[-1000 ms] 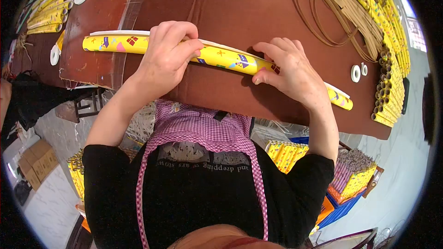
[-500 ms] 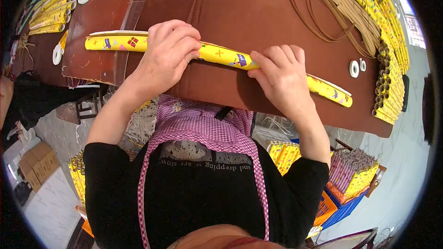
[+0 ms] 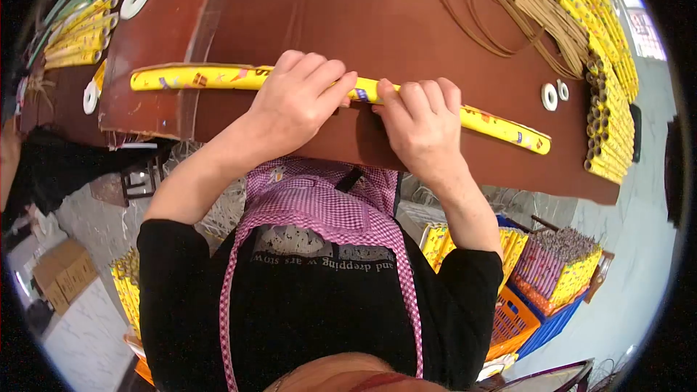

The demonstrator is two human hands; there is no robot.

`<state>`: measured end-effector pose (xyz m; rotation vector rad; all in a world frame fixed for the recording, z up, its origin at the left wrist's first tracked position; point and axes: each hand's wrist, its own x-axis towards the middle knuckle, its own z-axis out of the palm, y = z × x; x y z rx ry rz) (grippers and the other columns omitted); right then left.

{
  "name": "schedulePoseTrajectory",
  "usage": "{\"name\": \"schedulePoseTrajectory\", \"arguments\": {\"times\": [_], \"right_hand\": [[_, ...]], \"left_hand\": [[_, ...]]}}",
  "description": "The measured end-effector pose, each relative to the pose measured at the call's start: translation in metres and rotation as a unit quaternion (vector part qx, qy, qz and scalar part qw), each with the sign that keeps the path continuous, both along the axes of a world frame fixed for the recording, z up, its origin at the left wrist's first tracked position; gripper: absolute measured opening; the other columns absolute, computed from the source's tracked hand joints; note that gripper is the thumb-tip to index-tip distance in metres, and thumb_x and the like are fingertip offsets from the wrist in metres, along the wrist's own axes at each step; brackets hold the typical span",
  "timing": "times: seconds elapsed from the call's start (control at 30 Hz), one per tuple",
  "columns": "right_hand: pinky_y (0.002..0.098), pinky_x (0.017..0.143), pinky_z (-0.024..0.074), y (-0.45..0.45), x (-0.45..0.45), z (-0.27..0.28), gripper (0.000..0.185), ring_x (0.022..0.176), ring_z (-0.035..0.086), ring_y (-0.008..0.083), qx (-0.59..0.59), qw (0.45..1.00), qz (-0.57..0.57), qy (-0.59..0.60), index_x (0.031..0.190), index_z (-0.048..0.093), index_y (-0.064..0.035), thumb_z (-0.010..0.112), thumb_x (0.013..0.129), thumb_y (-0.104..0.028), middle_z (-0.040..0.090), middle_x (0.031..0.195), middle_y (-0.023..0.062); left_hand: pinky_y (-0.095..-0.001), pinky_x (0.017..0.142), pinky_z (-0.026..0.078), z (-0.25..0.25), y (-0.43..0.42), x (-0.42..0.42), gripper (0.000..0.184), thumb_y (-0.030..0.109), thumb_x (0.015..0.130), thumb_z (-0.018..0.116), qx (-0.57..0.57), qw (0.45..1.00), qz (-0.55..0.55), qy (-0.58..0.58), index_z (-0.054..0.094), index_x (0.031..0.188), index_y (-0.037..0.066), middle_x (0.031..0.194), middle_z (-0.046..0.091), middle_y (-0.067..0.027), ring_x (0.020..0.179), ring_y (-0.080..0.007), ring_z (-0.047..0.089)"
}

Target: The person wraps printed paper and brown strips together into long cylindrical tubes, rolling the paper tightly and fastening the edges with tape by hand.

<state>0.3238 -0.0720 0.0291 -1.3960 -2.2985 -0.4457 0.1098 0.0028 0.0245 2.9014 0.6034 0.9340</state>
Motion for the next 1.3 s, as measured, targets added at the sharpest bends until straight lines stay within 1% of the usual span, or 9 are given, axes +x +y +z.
{"name": "schedulePoseTrajectory", "arguments": {"times": [0.2,0.33,0.4,0.47,0.57,0.87,0.93,0.97,1.3], "right_hand": [[0.0413,0.082,0.0459,-0.011,-0.005,-0.004,0.032,0.078,0.055,0.0213,0.023,0.998,-0.041,0.036,0.105,0.067,-0.0056,0.070,0.075,-0.017,0.050,0.082,0.0041],[0.0413,0.085,0.0465,-0.022,-0.009,0.000,0.042,0.087,0.059,0.0222,0.027,0.995,-0.077,0.056,0.112,0.066,-0.0043,0.072,0.074,-0.022,0.058,0.096,0.0069],[0.0423,0.090,0.0460,-0.026,-0.012,0.011,0.048,0.095,0.060,0.0231,0.032,0.987,-0.055,0.147,0.117,0.065,-0.0047,0.073,0.075,-0.027,0.061,0.108,0.0079],[0.0470,0.101,0.0420,-0.025,-0.015,0.013,0.058,0.111,0.060,0.0280,0.020,0.989,-0.069,0.129,0.126,0.060,-0.0037,0.069,0.081,-0.038,0.060,0.124,0.0121],[0.0573,0.115,0.0248,-0.020,-0.012,0.013,0.085,0.140,0.041,0.0377,-0.015,0.992,-0.081,0.097,0.143,0.045,0.0014,0.055,0.084,-0.059,0.045,0.148,0.0212],[0.0572,0.119,0.0131,-0.046,0.081,0.018,0.093,0.147,0.027,0.0392,-0.009,0.953,-0.287,0.095,0.150,0.032,0.0027,0.060,0.085,-0.057,0.031,0.157,0.0236],[0.0569,0.119,0.0124,-0.054,0.102,0.010,0.092,0.148,0.026,0.0368,-0.022,0.946,-0.312,0.084,0.151,0.030,0.0018,0.059,0.086,-0.056,0.030,0.158,0.0227],[0.0569,0.119,0.0124,-0.058,0.107,0.008,0.092,0.148,0.026,0.0368,-0.021,0.945,-0.315,0.084,0.151,0.030,0.0018,0.059,0.086,-0.056,0.030,0.158,0.0227],[0.0552,0.121,0.0064,-0.088,0.155,-0.004,0.083,0.150,0.022,0.0309,-0.102,0.918,-0.383,0.020,0.151,0.031,0.0002,0.040,0.095,-0.060,0.031,0.158,0.0190]], "left_hand": [[-0.0403,0.081,0.046,-0.002,-0.005,0.002,0.033,0.013,0.080,0.072,0.050,0.999,-0.004,0.017,0.067,0.108,-0.003,0.105,0.063,-0.0099,0.094,-0.0246,0.060],[-0.0413,0.081,0.046,0.000,-0.004,0.004,0.033,0.011,0.080,0.072,0.073,0.997,-0.028,0.014,0.066,0.108,-0.004,0.107,0.063,-0.0116,0.095,-0.0255,0.062],[-0.0417,0.080,0.046,-0.004,-0.006,0.005,0.031,0.009,0.081,0.072,0.078,0.997,-0.026,0.005,0.066,0.108,-0.004,0.106,0.063,-0.0123,0.093,-0.0264,0.062],[-0.0415,0.080,0.047,-0.002,-0.009,0.003,0.029,0.007,0.082,0.071,0.076,0.996,-0.038,0.008,0.066,0.108,-0.005,0.107,0.063,-0.0127,0.092,-0.0269,0.062],[-0.0416,0.080,0.047,-0.004,-0.008,0.002,0.028,0.006,0.084,0.070,0.095,0.994,-0.029,0.034,0.066,0.110,-0.005,0.108,0.063,-0.0138,0.092,-0.0272,0.062],[-0.0415,0.084,0.047,-0.010,-0.009,-0.002,0.026,0.009,0.088,0.070,0.125,0.990,-0.036,0.051,0.066,0.110,-0.006,0.108,0.065,-0.0149,0.094,-0.0283,0.062],[-0.0396,0.083,0.048,-0.008,-0.010,0.000,0.027,0.000,0.083,0.072,0.119,0.991,-0.034,0.044,0.066,0.109,-0.006,0.106,0.065,-0.0141,0.093,-0.0282,0.064],[-0.0409,0.083,0.047,-0.009,-0.009,-0.002,0.026,0.007,0.088,0.070,0.128,0.990,-0.037,0.053,0.066,0.111,-0.006,0.108,0.065,-0.0147,0.094,-0.0279,0.062],[-0.0396,0.082,0.048,-0.013,-0.009,-0.002,0.028,0.000,0.084,0.072,0.130,0.990,-0.043,0.035,0.066,0.111,-0.005,0.106,0.067,-0.0150,0.094,-0.0286,0.065]]}}
